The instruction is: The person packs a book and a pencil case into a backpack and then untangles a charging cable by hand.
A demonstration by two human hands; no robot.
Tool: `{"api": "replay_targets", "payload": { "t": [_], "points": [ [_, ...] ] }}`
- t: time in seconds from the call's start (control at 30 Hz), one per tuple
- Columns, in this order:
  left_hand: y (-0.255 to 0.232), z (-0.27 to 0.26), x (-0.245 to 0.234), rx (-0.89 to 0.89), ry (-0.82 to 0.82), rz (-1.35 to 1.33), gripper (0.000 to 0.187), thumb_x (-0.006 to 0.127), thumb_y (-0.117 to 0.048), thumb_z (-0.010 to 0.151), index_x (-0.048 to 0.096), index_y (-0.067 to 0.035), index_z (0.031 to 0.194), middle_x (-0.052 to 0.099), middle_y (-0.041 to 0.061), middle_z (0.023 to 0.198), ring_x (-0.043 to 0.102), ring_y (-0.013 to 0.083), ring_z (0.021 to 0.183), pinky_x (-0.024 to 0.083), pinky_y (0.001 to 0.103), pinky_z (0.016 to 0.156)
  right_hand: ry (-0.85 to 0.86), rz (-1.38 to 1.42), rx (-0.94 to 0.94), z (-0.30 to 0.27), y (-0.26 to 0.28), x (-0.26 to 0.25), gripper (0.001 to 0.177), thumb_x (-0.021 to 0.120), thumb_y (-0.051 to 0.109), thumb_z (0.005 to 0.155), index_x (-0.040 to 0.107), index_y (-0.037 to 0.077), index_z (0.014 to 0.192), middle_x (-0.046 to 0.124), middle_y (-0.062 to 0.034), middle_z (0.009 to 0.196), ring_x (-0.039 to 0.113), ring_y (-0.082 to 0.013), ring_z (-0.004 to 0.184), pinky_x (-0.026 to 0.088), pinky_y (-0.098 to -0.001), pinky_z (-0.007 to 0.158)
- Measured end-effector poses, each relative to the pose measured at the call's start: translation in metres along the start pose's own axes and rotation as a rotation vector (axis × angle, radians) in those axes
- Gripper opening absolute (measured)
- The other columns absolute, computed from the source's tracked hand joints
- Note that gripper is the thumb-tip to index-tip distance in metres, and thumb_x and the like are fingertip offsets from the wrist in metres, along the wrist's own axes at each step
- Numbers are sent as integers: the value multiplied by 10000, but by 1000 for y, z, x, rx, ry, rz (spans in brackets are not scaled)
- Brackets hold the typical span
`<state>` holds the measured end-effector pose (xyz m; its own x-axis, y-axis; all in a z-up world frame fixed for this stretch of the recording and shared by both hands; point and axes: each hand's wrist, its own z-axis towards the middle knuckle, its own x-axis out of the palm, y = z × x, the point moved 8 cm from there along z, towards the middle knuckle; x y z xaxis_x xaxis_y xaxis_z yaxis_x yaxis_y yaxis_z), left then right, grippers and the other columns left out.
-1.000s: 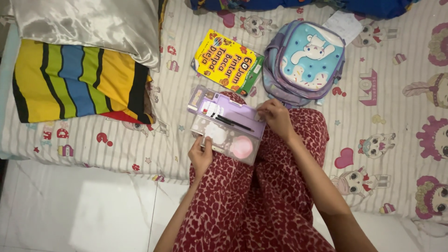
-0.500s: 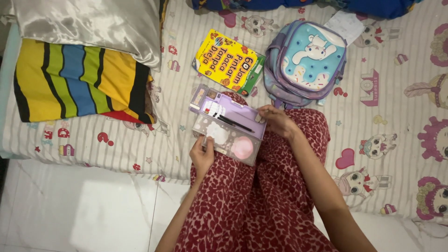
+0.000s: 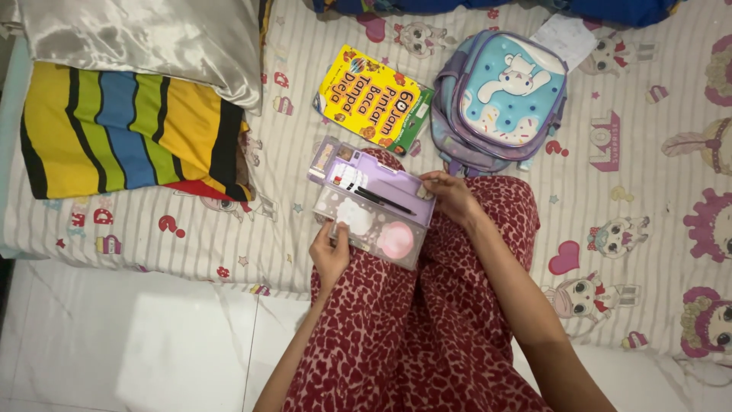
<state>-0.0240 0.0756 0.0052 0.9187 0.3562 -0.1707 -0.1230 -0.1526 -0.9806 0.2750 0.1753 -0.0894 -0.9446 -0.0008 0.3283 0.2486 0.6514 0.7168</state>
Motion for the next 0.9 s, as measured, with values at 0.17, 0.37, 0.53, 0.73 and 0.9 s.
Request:
{"api": "replay_targets", "payload": {
  "t": [0.17, 0.37, 0.53, 0.73, 0.9],
  "points": [
    [5, 0, 0, -18, 0, -3, 202, 655, -148, 1007, 721, 42, 1002, 712, 57, 772, 564, 44, 678, 442, 243, 528, -38, -97, -78, 2, 1, -1, 137, 651, 132, 991, 697, 100, 1116, 616, 8, 960, 610, -134, 862, 569, -369, 723],
    [7, 1, 0, -43, -4, 15, 204, 655, -148, 992, 736, 34, 1036, 719, 53, 778, 570, 49, 651, 440, 249, 516, -63, -277, -254, 5, 3, -5, 161, 667, 144, 1015, 695, 94, 1165, 645, -54, 972, 575, -120, 824, 493, -273, 677],
    [16, 1, -3, -8, -36, 71, 230, 668, -170, 983, 729, 34, 1072, 734, 50, 803, 575, 53, 660, 456, 245, 525, -57, -73, -194, -2, 13, 4, 337, 656, 276, 979, 630, 83, 1254, 615, -94, 1133, 633, -188, 958, 562, -362, 775],
    [20, 1, -1, -47, 16, 57, 247, 648, -203, 1003, 765, 10, 1049, 715, 46, 737, 523, 42, 549, 365, 251, 448, 24, -52, 107, -25, 20, 30, 695, 430, 660, 944, 587, 146, 1385, 627, -89, 1365, 619, -264, 1210, 498, -527, 990],
    [18, 1, -1, -81, 12, 39, 272, 650, -208, 986, 727, 17, 1117, 718, 5, 727, 489, 18, 512, 349, 244, 419, 45, -148, 74, 3, -13, -2, 580, 719, 452, 913, 676, 7, 1282, 714, -130, 1148, 685, -249, 1019, 557, -453, 969]
  ]
}}
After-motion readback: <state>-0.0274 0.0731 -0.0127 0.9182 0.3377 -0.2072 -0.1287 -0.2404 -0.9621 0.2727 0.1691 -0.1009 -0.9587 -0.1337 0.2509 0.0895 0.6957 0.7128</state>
